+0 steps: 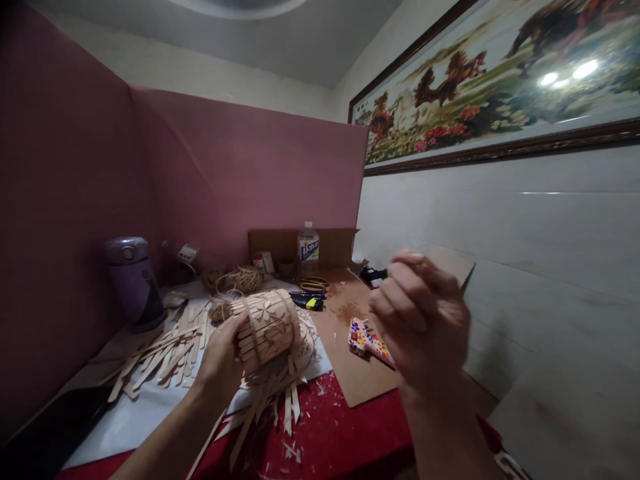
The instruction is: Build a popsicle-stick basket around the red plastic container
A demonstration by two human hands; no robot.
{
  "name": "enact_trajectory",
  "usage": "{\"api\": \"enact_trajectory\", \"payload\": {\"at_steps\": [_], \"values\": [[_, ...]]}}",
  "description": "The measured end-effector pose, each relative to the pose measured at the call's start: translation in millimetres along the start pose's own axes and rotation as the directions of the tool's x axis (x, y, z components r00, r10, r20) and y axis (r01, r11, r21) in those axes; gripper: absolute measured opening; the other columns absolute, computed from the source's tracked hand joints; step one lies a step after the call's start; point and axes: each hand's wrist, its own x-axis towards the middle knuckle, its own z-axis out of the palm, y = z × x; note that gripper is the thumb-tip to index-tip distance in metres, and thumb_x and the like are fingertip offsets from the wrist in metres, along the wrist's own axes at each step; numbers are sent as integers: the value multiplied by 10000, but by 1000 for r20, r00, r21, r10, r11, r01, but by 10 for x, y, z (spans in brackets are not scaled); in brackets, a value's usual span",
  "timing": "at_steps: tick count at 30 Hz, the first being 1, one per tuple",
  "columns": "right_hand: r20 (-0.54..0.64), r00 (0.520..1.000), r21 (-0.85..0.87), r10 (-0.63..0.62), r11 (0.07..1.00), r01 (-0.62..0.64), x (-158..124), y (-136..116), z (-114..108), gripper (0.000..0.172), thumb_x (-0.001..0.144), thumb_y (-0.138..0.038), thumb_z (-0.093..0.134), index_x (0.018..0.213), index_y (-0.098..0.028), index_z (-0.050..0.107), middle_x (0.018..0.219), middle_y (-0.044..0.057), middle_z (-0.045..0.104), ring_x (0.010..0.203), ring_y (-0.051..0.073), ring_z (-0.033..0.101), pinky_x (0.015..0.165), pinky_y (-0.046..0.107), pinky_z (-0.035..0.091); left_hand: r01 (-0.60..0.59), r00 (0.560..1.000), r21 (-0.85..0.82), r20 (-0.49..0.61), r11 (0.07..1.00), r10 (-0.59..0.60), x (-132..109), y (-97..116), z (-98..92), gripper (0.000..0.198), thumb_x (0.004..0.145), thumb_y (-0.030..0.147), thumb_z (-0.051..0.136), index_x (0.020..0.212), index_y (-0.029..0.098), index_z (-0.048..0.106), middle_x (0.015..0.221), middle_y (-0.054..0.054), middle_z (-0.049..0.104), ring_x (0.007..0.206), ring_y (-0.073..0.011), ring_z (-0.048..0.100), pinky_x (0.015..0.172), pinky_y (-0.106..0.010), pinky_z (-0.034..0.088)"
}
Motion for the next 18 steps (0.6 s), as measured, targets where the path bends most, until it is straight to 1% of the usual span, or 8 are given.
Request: {"api": "enact_trajectory", "payload": {"at_steps": [3, 5, 6, 7, 9, 10, 13, 18], "values": [[-70, 986, -107, -152, 984, 144, 5, -155, 12, 109, 868, -246, 565, 776, -193, 544, 471, -117, 276, 355, 33, 153, 354, 176, 250, -18, 999, -19, -44, 1000, 17, 54, 16, -45, 307, 643, 373, 701, 822, 124, 679, 757, -30, 712, 719, -189, 664, 670, -285, 508], [-114, 965, -246, -237, 948, 204, 38, -86, -47, 249, 852, -369, 625, 693, -210, 518, 484, -99, 324, 368, 38, 218, 345, 188, 239, -5, 998, -59, -64, 998, 1, 84, 47, -60, 287, 631, 359, 701, 789, 121, 674, 717, -22, 705, 692, -179, 660, 651, -270, 504], [-127, 958, -339, -255, 919, 200, 60, 1, -95, 339, 815, -390, 669, 609, -213, 466, 476, -89, 348, 365, 39, 257, 336, 197, 220, 0, 998, -76, -69, 997, -5, 97, 68, -64, 275, 627, 348, 699, 778, 121, 672, 708, -21, 706, 680, -176, 661, 643, -265, 505], [-155, 958, -459, -240, 877, 146, 82, 116, -151, 343, 776, -377, 712, 598, -215, 467, 484, -79, 390, 373, 44, 315, 335, 200, 209, -3, 997, -88, -74, 996, -4, 107, 91, -65, 262, 623, 335, 697, 771, 120, 672, 706, -21, 710, 669, -174, 662, 636, -263, 508], [-191, 958, -628, -213, 777, 48, 122, 390, -275, 287, 735, -410, 740, 689, -217, 532, 527, -58, 502, 389, 65, 408, 350, 204, 254, -15, 997, -104, -76, 994, 7, 121, 139, -64, 242, 624, 308, 689, 775, 120, 678, 713, -23, 722, 651, -173, 668, 630, -264, 516], [-172, 972, -685, -161, 729, -1, 137, 530, -335, 304, 730, -437, 736, 703, -214, 532, 546, -48, 536, 400, 79, 445, 361, 212, 286, -22, 997, -114, -75, 993, 14, 126, 163, -61, 233, 627, 297, 683, 778, 119, 682, 712, -24, 726, 643, -174, 671, 629, -267, 521], [-83, 988, -811, -131, 584, 9, 170, 869, -461, 288, 784, -451, 677, 735, -202, 540, 574, -25, 575, 476, 112, 510, 434, 233, 355, -35, 995, -160, -101, 986, 19, 144, 226, -54, 185, 634, 261, 655, 751, 121, 686, 672, -22, 726, 626, -178, 677, 637, -275, 533], [107, 994, -898, -27, 426, 108, 211, 1129, -468, 211, 877, -343, 561, 721, -202, 538, 588, -35, 527, 548, 114, 481, 539, 239, 373, -60, 987, -198, -160, 978, 28, 174, 289, -57, 104, 630, 214, 638, 686, 137, 680, 656, -10, 729, 597, -164, 672, 605, -258, 534]]}}
